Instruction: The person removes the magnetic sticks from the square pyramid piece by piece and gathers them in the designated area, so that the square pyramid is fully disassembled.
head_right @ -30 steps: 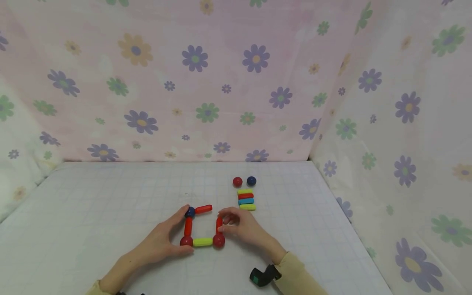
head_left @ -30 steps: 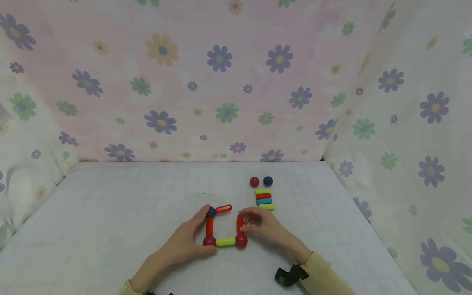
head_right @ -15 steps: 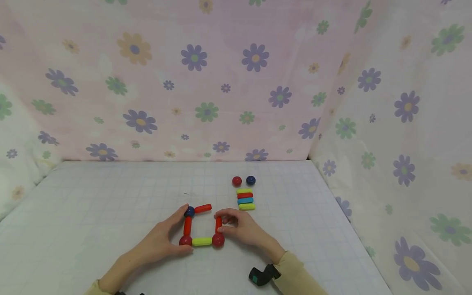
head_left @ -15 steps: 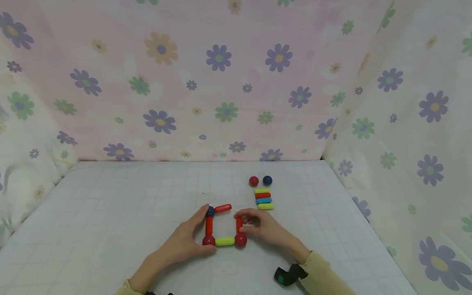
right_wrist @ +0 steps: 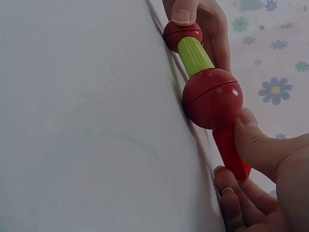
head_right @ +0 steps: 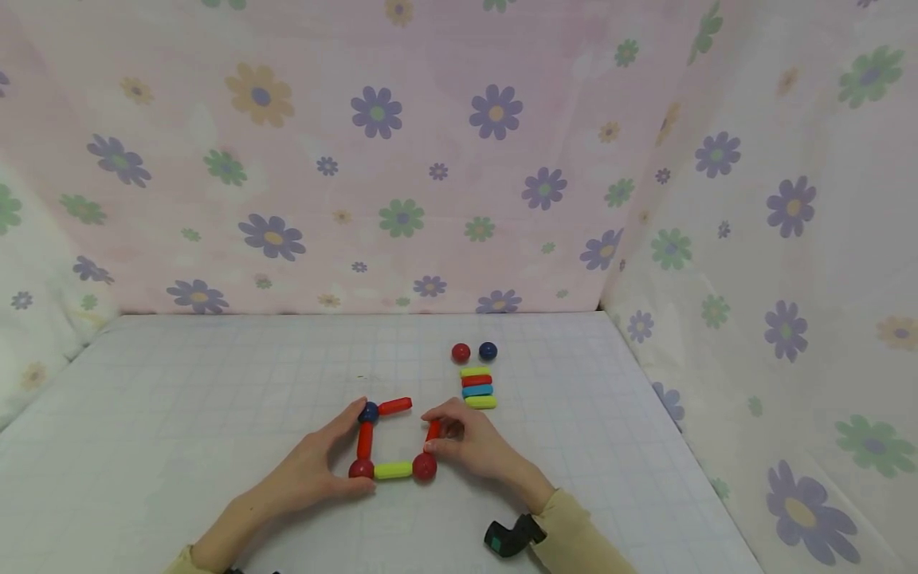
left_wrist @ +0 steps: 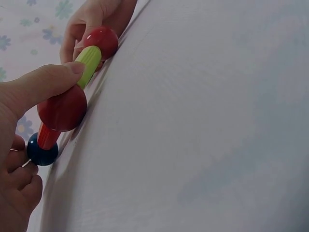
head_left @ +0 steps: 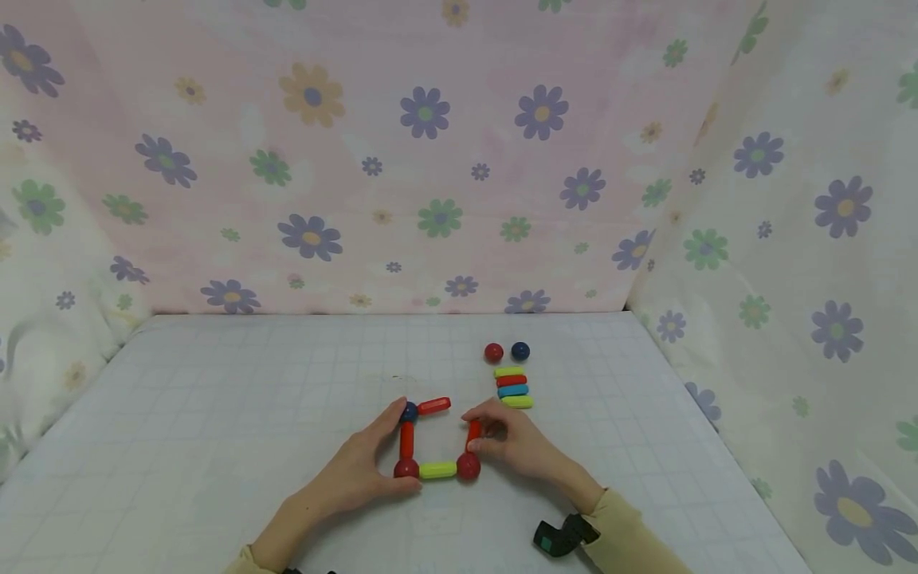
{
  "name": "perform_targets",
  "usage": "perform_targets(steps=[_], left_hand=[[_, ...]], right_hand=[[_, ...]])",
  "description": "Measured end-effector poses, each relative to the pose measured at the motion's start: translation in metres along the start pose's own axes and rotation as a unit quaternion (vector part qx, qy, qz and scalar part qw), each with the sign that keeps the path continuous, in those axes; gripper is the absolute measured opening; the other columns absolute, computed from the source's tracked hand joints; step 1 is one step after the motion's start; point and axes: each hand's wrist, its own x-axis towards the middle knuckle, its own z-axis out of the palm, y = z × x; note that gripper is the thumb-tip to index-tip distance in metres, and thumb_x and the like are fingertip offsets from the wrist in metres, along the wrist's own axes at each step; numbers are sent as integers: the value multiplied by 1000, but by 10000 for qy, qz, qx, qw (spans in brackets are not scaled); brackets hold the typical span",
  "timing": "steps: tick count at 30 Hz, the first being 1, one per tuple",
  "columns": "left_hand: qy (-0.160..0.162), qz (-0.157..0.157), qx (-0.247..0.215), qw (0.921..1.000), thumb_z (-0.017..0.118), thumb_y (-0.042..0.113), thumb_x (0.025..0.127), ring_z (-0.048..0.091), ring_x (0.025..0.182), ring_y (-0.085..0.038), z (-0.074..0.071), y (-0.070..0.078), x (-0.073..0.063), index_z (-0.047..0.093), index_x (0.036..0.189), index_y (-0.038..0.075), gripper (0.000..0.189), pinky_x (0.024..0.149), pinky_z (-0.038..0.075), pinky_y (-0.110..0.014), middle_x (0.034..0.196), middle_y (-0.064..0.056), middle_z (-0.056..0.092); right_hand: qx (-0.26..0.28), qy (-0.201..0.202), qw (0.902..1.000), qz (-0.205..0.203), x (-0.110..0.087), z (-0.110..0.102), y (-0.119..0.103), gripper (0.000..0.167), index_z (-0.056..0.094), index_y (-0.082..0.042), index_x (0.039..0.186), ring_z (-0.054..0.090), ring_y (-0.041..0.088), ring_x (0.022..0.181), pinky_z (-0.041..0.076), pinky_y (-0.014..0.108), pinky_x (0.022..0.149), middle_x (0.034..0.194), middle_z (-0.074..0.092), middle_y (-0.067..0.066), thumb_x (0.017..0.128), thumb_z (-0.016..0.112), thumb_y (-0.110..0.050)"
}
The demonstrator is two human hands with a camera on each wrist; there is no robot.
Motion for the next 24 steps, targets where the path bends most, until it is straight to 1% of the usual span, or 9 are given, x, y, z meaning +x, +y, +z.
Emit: perform_targets(steps=[2, 7, 12, 15, 17, 21, 24], left_hand=[[2, 37, 3, 10000, 86, 51, 72, 29, 151, -27, 0, 0, 0, 24, 160, 23, 111, 114, 36, -58, 164, 2, 29], [-14, 95, 23, 10000, 85, 52, 72, 28, 151, -26, 1, 2, 1, 23, 160, 23, 111, 115, 35, -57, 164, 2, 28], [-34, 89, 73, 9999, 85, 52, 72, 28, 151, -26, 1, 2, 0, 23, 160, 23, 112, 115, 35, -58, 164, 2, 28], [-40, 84, 73, 9999, 85, 52, 72, 28, 151, -26, 1, 1, 0, 23, 160, 22, 112, 115, 35, -58, 165, 2, 27], [-25, 72, 75, 9999, 86, 52, 72, 28, 151, -26, 0, 0, 0, 23, 160, 22, 112, 114, 35, -58, 164, 1, 28], [7, 56, 67, 10000, 87, 50, 71, 29, 151, -26, 0, 1, -1, 24, 160, 22, 112, 114, 36, -57, 164, 1, 28], [-10, 69, 75, 9999, 86, 51, 72, 29, 151, -26, 0, 1, 0, 24, 160, 22, 112, 114, 37, -57, 164, 2, 28]], right_hand=[[-17, 50, 10000, 13, -1, -2, 0, 36, 66, -21, 125, 57, 17, 94, 50, 23, 82, 108, 61, -6, 90, 75, -24], [-92, 157, 9998, 84, -4, -7, 0, 28, 70, -22, 115, 56, 16, 98, 50, 23, 84, 105, 60, -5, 88, 77, -25], [-76, 233, 9997, 87, -9, -9, 4, 20, 74, -23, 104, 58, 16, 97, 52, 24, 83, 102, 64, -7, 85, 80, -25], [-40, 188, 9998, 76, -11, -10, 5, 20, 74, -24, 104, 59, 15, 95, 53, 24, 83, 101, 66, -9, 85, 80, -26], [-13, 145, 9999, 12, -11, -9, 6, 21, 73, -23, 106, 60, 15, 94, 54, 24, 83, 102, 67, -8, 87, 79, -27], [76, 90, 9998, -156, -12, -9, 8, 22, 72, -20, 110, 61, 15, 94, 54, 24, 84, 104, 69, -5, 89, 76, -26], [104, 101, 9998, -124, -12, -9, 9, 23, 72, -21, 111, 62, 14, 95, 54, 24, 85, 104, 69, -6, 89, 76, -26]])
